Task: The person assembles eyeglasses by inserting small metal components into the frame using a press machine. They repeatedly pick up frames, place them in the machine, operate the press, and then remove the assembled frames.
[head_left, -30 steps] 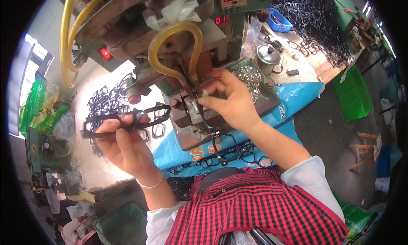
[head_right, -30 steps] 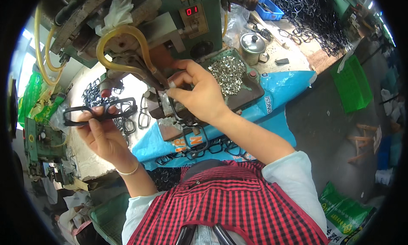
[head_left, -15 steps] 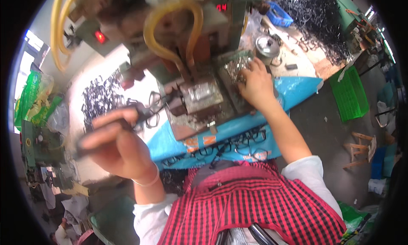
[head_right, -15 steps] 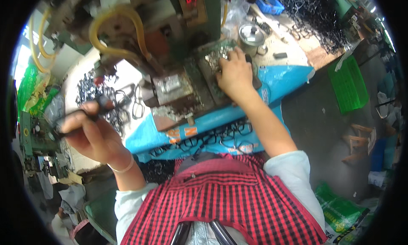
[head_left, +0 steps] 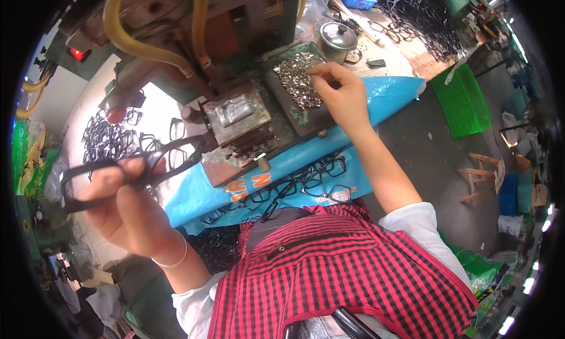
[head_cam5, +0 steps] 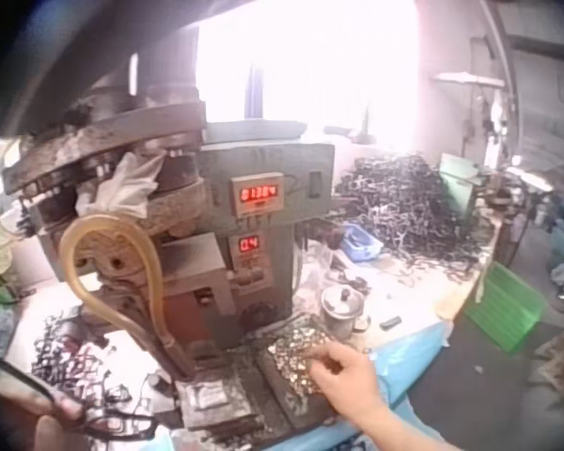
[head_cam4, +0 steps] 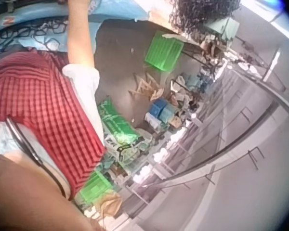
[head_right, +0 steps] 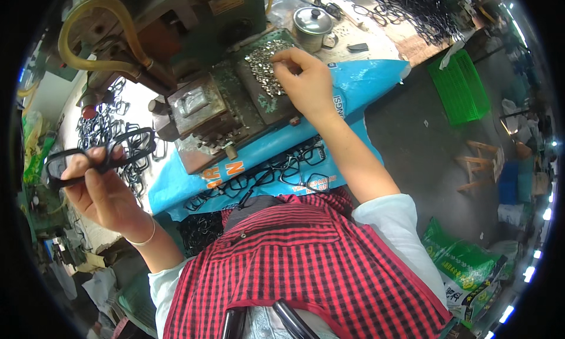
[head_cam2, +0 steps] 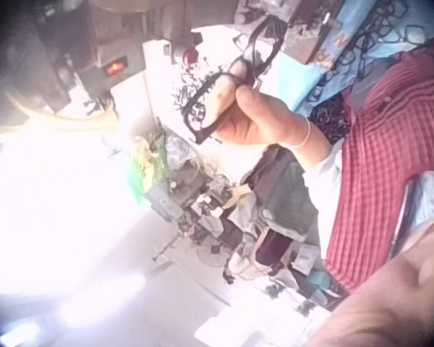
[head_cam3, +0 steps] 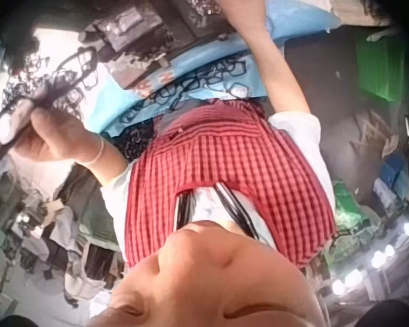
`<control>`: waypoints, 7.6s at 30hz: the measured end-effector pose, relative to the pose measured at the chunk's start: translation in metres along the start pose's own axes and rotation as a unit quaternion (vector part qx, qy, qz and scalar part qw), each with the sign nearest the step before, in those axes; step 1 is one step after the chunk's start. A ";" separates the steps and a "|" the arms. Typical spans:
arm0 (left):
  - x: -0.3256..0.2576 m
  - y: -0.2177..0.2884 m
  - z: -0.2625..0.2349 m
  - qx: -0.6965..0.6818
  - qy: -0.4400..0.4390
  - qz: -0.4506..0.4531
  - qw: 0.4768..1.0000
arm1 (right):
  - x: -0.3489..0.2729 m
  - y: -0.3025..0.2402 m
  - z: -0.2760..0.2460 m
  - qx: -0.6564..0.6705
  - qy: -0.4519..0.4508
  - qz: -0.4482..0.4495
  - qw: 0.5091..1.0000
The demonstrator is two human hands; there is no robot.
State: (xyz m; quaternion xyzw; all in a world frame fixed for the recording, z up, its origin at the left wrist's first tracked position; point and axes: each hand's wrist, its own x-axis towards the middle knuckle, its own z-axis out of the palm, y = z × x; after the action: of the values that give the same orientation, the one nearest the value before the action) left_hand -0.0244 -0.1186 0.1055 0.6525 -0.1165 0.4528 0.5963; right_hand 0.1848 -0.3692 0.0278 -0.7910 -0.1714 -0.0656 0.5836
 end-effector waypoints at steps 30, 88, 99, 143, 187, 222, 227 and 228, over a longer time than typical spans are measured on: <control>-0.011 -0.026 0.044 0.305 -0.290 0.188 0.887 | -0.004 -0.063 0.023 0.029 -0.066 -0.113 0.991; -0.034 -0.089 -0.024 0.125 0.232 -0.190 0.946 | -0.005 -0.074 0.060 0.179 -0.136 -0.032 0.974; 0.039 -0.012 0.029 0.016 0.124 0.077 0.989 | -0.032 -0.107 0.053 0.265 -0.168 0.001 0.949; -0.056 -0.143 -0.111 0.743 -0.092 -0.101 0.655 | 0.012 0.032 0.027 -0.208 -0.005 -0.231 0.951; -0.019 -0.021 0.072 -0.243 -0.140 -0.593 0.755 | 0.019 0.045 0.046 -0.432 0.063 -0.165 0.884; -0.049 -0.059 -0.106 0.379 0.115 -0.234 0.888 | 0.012 0.029 0.043 0.213 0.089 0.038 0.972; -0.021 -0.086 -0.099 0.583 -0.310 -0.108 0.743 | 0.008 0.010 0.038 0.111 0.041 -0.013 0.993; -0.028 -0.100 -0.108 0.596 -0.345 -0.051 0.723 | 0.005 0.006 0.032 0.077 0.035 -0.027 0.996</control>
State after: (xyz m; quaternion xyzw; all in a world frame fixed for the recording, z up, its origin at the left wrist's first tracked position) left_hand -0.0195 -0.0078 0.0047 0.9895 0.0132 0.1416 0.0254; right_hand 0.1887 -0.3390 0.0138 -0.7361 -0.1769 -0.0953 0.6463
